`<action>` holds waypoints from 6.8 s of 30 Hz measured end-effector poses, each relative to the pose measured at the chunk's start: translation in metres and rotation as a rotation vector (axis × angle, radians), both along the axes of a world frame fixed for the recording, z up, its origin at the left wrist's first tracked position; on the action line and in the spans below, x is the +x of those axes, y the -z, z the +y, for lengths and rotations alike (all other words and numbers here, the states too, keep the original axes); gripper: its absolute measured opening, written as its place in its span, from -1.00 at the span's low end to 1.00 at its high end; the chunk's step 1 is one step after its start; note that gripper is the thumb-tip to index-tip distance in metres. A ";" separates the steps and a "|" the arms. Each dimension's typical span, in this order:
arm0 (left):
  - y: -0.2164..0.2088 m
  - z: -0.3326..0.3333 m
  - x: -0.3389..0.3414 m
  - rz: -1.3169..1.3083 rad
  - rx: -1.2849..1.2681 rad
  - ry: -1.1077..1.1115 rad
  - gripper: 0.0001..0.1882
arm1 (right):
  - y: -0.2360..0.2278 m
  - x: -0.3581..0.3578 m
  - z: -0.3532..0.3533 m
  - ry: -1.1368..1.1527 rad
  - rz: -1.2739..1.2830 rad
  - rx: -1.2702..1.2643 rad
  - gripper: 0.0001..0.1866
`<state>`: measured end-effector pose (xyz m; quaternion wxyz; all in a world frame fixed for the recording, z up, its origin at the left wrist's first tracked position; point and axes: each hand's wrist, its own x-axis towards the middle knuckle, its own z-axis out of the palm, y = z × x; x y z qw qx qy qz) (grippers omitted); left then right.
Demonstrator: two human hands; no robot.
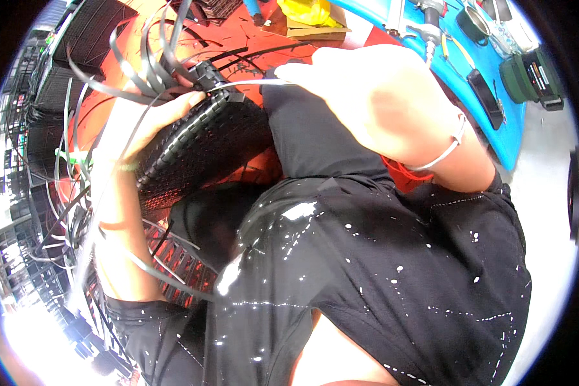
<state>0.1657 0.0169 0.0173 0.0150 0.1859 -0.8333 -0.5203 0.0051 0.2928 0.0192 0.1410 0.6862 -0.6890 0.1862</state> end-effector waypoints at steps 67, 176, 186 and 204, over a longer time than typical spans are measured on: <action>0.003 -0.058 -0.043 0.010 0.261 -0.165 -0.74 | 0.197 -0.252 0.197 1.494 -0.466 -0.047 -0.63; -0.003 -0.040 -0.020 0.068 0.135 -0.035 -0.70 | -0.030 -0.061 -0.027 0.061 -0.973 0.496 -0.48; -0.001 -0.037 -0.020 0.113 0.043 -0.032 -0.68 | -0.018 -0.059 -0.025 0.030 -0.773 0.479 -0.49; -0.001 -0.039 -0.017 0.103 -0.119 -0.016 -0.66 | -0.042 -0.030 -0.044 0.064 -0.145 0.518 -0.33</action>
